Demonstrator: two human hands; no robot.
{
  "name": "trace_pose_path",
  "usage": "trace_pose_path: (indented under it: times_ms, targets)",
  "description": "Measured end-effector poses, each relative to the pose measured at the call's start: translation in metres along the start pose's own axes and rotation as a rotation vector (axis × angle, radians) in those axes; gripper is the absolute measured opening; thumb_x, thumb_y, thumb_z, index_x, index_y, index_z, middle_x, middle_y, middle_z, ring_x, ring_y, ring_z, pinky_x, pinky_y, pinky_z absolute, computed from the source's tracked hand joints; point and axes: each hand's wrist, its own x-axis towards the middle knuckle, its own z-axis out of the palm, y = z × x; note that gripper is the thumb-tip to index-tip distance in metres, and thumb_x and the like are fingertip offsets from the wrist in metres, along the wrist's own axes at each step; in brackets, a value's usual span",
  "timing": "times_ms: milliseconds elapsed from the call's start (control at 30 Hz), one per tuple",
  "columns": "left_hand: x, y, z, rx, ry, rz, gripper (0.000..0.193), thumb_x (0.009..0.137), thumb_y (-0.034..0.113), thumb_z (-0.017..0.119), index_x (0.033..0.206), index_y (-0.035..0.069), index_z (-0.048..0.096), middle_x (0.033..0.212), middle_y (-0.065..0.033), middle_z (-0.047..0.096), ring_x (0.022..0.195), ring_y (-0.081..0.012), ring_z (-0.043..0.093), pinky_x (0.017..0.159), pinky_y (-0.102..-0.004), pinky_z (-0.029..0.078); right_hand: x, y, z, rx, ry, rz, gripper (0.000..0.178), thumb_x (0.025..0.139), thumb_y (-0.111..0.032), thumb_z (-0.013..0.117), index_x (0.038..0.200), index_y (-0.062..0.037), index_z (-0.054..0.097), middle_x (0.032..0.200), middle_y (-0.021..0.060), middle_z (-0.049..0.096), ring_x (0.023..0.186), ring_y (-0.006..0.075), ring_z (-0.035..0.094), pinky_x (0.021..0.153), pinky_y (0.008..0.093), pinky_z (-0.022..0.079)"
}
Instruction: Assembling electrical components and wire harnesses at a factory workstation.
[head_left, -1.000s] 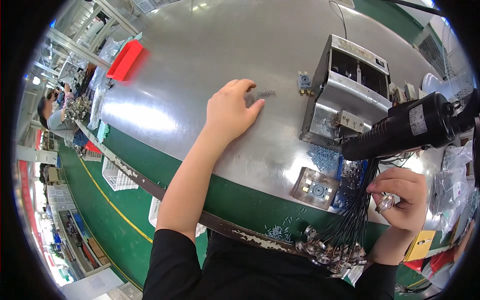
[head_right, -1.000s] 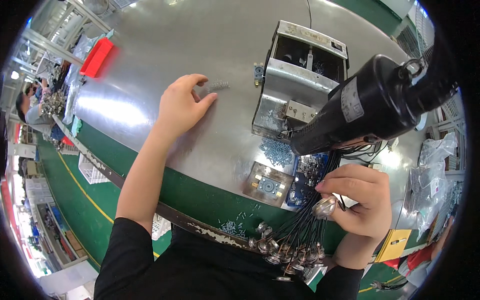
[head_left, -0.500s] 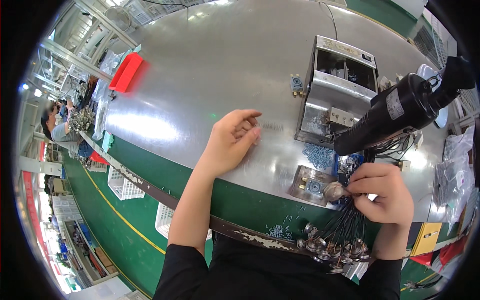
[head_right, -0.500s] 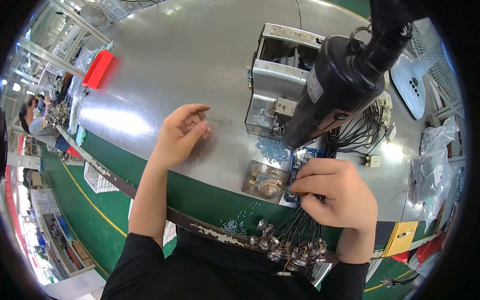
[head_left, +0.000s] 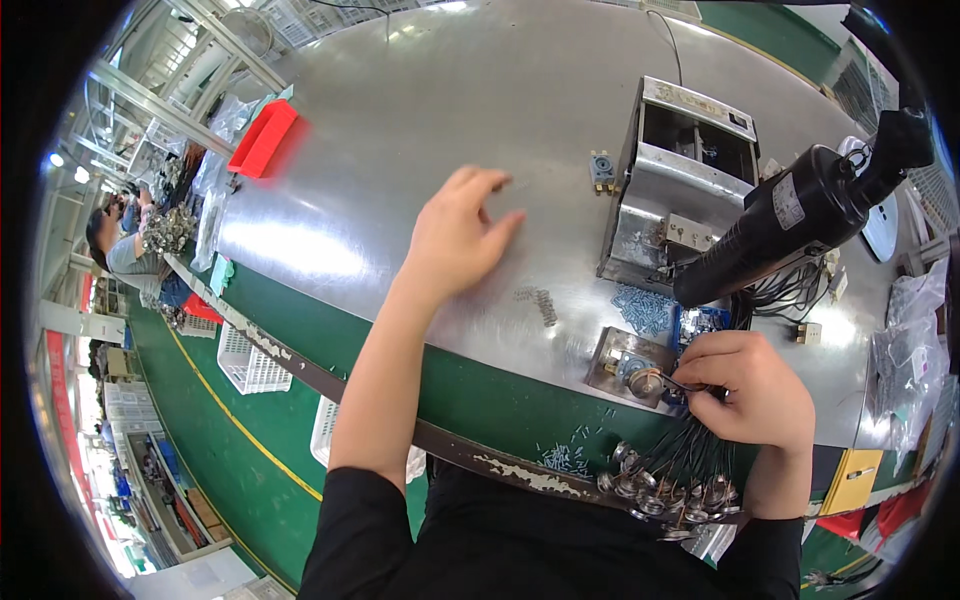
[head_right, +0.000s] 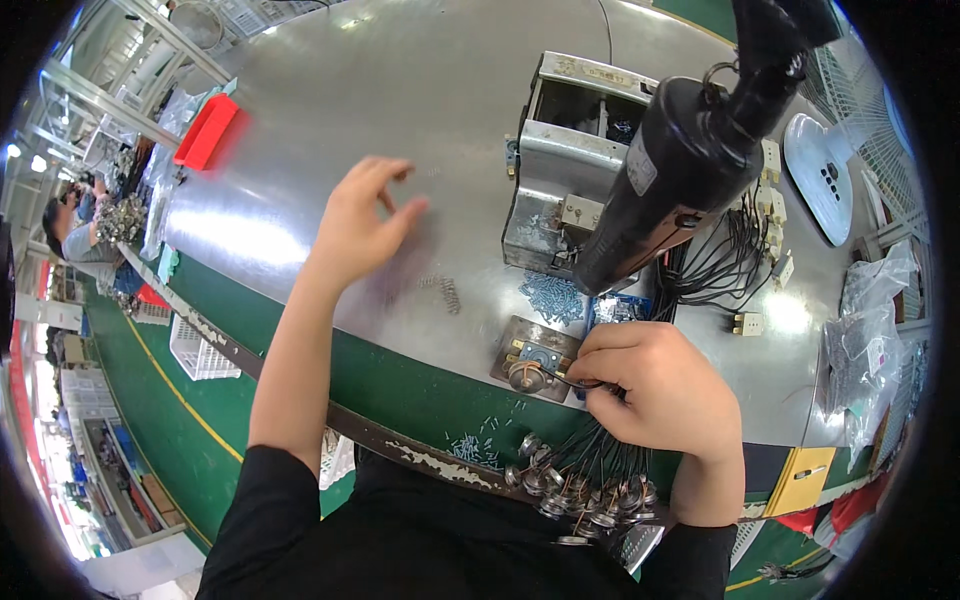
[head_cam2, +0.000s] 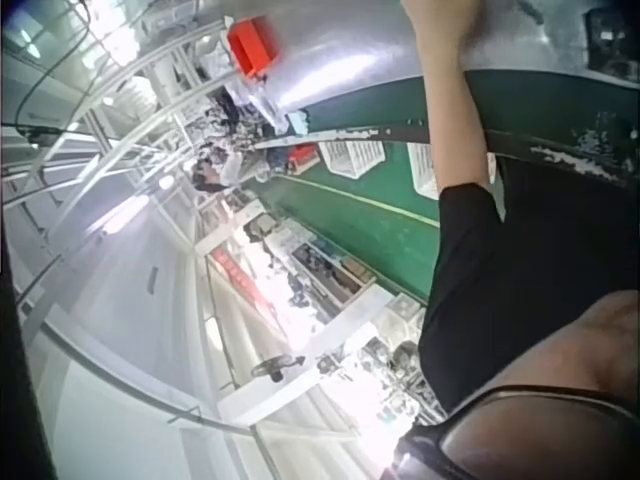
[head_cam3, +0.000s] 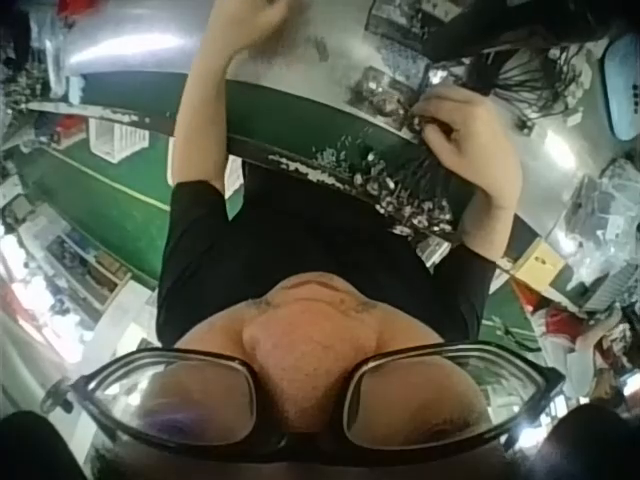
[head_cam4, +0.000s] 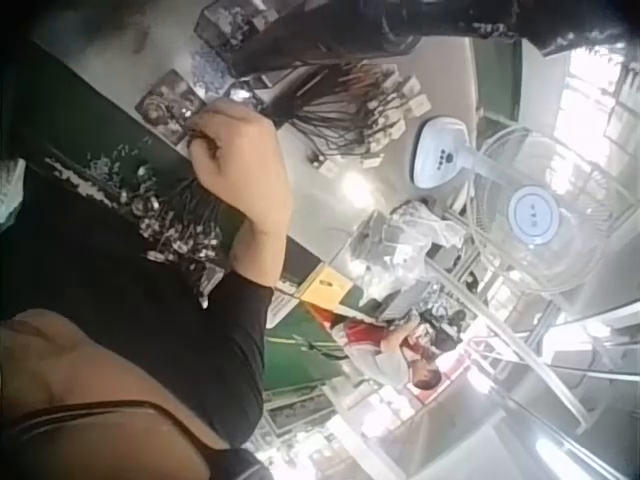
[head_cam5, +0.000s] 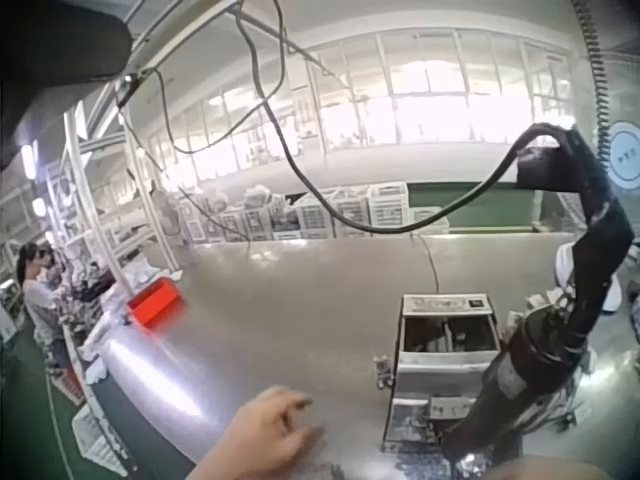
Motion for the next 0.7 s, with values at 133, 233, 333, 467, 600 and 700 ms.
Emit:
trace_pose_path:
  times_ms: [133,233,333,467,600,700]
  targets:
    - [0.035,-0.032,0.019,0.11,-0.053,-0.055,0.033,0.092,0.015,0.076,0.121,0.001,0.07,0.106,-0.0127,0.071,0.077,-0.0241,0.069,0.079,-0.0372,0.054,0.001,-0.002,0.0,0.036,0.004,-0.045,0.017,0.076,-0.004,0.068,0.09,0.0031,0.076,0.091,0.0143,0.073,0.078,0.0338,0.07,0.071,0.041,0.059]
    - [0.042,-0.042,0.02,0.181,-0.168,0.0,0.028,0.096,0.014,0.072,0.12,0.0,0.069,0.101,-0.013,0.073,0.078,-0.0241,0.07,0.078,-0.0369,0.054,-0.001,-0.001,-0.011,0.186,-0.026,-0.117,0.016,0.079,-0.007,0.071,0.089,0.0054,0.075,0.092,0.0169,0.072,0.079,0.0346,0.071,0.072,0.0396,0.058]
    - [0.035,-0.019,0.01,0.015,-0.228,-0.053,0.023,0.098,0.011,0.07,0.117,-0.001,0.068,0.096,-0.0104,0.073,0.078,-0.0179,0.069,0.074,-0.0331,0.054,-0.006,0.013,-0.015,0.398,0.036,-0.152,0.038,0.09,-0.026,0.066,0.076,0.0091,0.069,0.087,0.0231,0.07,0.073,0.0329,0.072,0.068,0.0375,0.056]
    - [-0.01,0.044,0.001,-0.679,-0.255,-0.22,0.016,0.101,0.004,0.068,0.117,-0.002,0.069,0.095,-0.0058,0.07,0.08,-0.0102,0.066,0.073,-0.0265,0.054,-0.007,0.016,-0.025,0.445,0.005,-0.06,0.04,0.093,-0.029,0.071,0.079,0.0083,0.072,0.085,0.0222,0.072,0.074,0.0302,0.071,0.067,0.0365,0.056]
    - [-0.053,0.081,0.032,-0.893,-0.282,-0.093,0.021,0.103,-0.002,0.062,0.122,-0.004,0.067,0.099,-0.0088,0.074,0.073,-0.0079,0.065,0.062,-0.0234,0.051,-0.009,0.028,-0.024,0.48,0.06,-0.089,0.027,0.084,-0.021,0.084,0.088,0.0061,0.078,0.086,0.0188,0.074,0.074,0.0263,0.071,0.066,0.0344,0.055]
    - [-0.073,0.082,0.05,-0.898,-0.331,-0.027,0.025,0.102,-0.006,0.059,0.126,-0.005,0.067,0.103,-0.0102,0.076,0.072,-0.0074,0.064,0.06,-0.0231,0.051,-0.009,0.031,-0.023,0.506,0.109,-0.191,0.031,0.084,-0.024,0.087,0.088,0.0051,0.078,0.087,0.0202,0.075,0.07,0.0244,0.07,0.063,0.0322,0.054]
